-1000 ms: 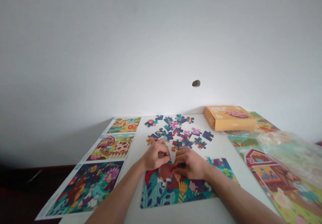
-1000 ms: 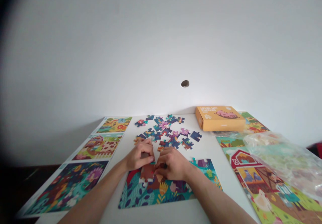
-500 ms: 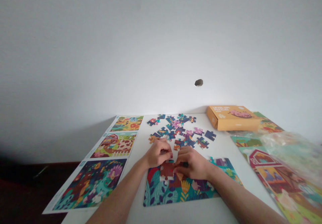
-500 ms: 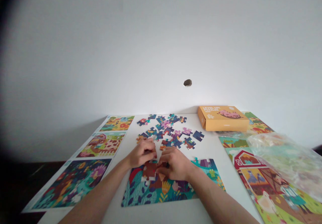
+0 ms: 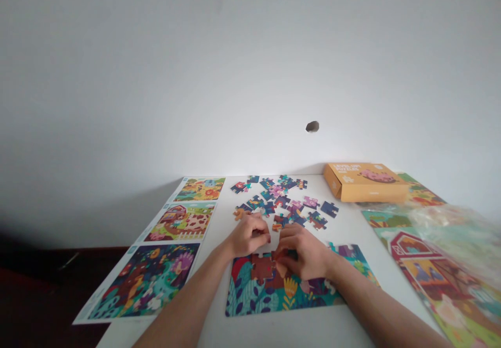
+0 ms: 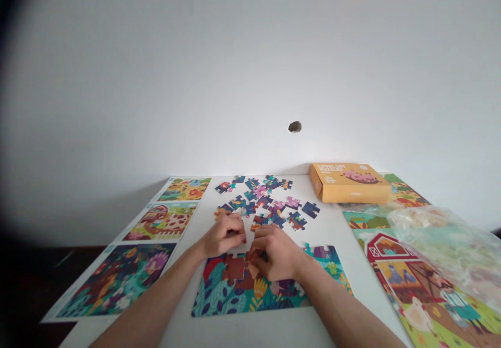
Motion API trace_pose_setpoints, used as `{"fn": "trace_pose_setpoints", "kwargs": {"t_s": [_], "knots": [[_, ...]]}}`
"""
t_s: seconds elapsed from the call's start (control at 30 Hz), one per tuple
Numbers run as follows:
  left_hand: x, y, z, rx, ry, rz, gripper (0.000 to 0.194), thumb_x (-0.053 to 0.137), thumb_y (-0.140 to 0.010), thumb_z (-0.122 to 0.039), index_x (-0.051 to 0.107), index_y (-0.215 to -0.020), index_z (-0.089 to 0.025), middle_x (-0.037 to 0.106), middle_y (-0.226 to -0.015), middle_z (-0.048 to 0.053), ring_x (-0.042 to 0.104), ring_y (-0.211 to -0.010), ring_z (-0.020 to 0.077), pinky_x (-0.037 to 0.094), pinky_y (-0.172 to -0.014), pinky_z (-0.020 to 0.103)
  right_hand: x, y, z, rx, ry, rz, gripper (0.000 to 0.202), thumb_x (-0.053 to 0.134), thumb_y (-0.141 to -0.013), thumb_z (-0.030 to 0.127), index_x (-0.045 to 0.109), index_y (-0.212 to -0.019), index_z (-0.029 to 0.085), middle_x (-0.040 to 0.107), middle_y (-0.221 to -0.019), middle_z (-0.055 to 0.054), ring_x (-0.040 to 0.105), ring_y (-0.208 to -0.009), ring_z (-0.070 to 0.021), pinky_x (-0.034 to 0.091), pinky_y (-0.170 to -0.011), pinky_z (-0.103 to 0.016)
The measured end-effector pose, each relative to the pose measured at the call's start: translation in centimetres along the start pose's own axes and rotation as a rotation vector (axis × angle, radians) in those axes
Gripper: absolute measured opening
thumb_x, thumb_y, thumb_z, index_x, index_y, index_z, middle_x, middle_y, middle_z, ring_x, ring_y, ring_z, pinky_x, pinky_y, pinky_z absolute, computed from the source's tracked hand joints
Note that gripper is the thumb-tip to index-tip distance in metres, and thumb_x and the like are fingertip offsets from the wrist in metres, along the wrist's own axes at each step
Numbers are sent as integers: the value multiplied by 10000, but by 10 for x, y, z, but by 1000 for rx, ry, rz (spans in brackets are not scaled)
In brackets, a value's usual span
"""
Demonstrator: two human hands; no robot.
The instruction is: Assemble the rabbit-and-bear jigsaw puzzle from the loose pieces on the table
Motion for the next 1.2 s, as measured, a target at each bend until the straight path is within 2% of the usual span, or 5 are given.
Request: {"fn": "trace_pose_setpoints", "kwargs": {"t_s": [0.17, 0.33, 0.53, 0.77, 1.2], "knots": [[1, 0, 1, 2, -3, 5, 202, 581, -763, -255, 655, -601, -161, 590, -577, 19, 520, -682, 160, 357, -693, 294, -1, 0, 2, -47, 20, -7, 367, 531, -670, 36, 723, -922, 221, 607, -793, -35, 539, -780, -181, 387, -702, -301], [0, 1, -4, 40, -67, 19, 161, 583, -747, -220, 641, -605, -174, 621, -607, 23, 524, -719, 178, 351, -772, 338, 4, 2, -1, -87, 24, 28, 369, 529, -690, 38, 745, -901, 250, 579, -777, -27, 525, -767, -170, 385, -700, -296], [-7, 7, -16, 96, -193, 68, 19, 688, -704, -205, 682, -721, -202, 631, -805, 19, 509, -855, 200, 320, -847, 357, 4, 2, -1, -84, -12, 23, 326, 563, -701, 54, 749, -888, 246, 584, -768, -27, 527, -773, -171, 389, -718, -303], [-7, 11, -15, 36, -233, 126, 464, 825, -574, -525, 679, -905, -235, 531, -1018, 44, 442, -1069, 274, 294, -978, 392, 2, 1, 0, -72, -38, 9, 377, 536, -677, 32, 756, -898, 245, 599, -768, -30, 531, -762, -170, 392, -707, -300], [-8, 11, -14, 29, -266, 89, 436, 797, -598, -560, 691, -891, -255, 517, -1012, 43, 437, -1050, 271, 296, -966, 393, 1, 3, -1, -65, -61, 22, 368, 502, -654, 23, 746, -853, 213, 627, -772, -37, 560, -774, -177, 419, -703, -292]]}}
Point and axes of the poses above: each hand's wrist, its own y-axis away from the middle knuckle, its own x-axis out of the palm, z = x × y, the point moved 3 cm from there along -y, towards the middle knuckle
